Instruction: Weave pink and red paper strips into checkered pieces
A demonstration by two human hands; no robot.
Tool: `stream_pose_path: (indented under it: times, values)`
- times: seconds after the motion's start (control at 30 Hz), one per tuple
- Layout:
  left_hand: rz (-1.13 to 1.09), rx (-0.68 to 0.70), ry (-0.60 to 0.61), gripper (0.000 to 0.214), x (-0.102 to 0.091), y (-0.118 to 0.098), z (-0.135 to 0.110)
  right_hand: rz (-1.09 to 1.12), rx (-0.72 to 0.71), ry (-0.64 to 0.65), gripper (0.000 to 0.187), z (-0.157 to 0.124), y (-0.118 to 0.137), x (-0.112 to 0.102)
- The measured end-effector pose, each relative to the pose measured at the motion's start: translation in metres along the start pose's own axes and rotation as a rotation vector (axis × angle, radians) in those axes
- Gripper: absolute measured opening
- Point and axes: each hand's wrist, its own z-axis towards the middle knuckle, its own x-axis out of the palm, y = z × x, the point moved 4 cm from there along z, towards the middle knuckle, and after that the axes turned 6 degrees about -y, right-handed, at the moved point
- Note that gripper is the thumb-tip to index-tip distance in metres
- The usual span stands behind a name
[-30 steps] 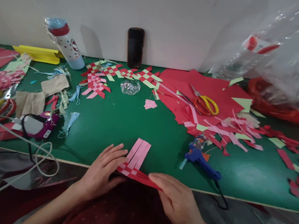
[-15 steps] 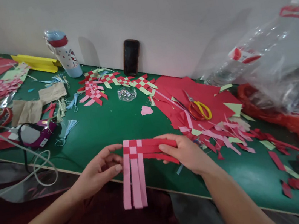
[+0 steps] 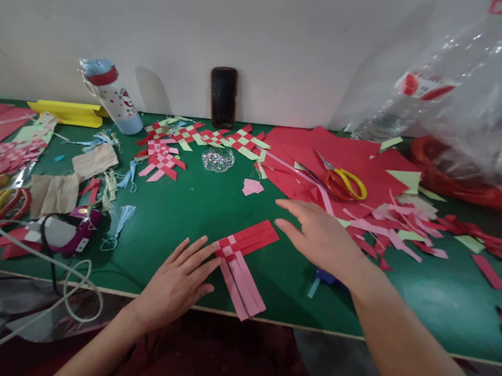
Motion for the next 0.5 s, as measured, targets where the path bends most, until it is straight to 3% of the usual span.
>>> stream_pose_path:
  times: [0.23, 0.37, 0.5]
  values:
    - [0.036, 0.042, 0.05, 0.05, 0.016, 0.003, 0.004, -0.124, 0.078, -0.253, 0.042, -0.078, -0.038, -0.029]
    - [0.038, 0.005, 0.047, 0.046, 0.021, -0.002, 0.003, -0.211, 0.009, -0.286, 0.04, -0.123, -0.061, -0.022]
    - [0.006, -0.009, 0.024, 0.04, 0.015, -0.015, 0.004, -0.281, 0.002, -0.325, 0.043, -0.149, -0.076, -0.012]
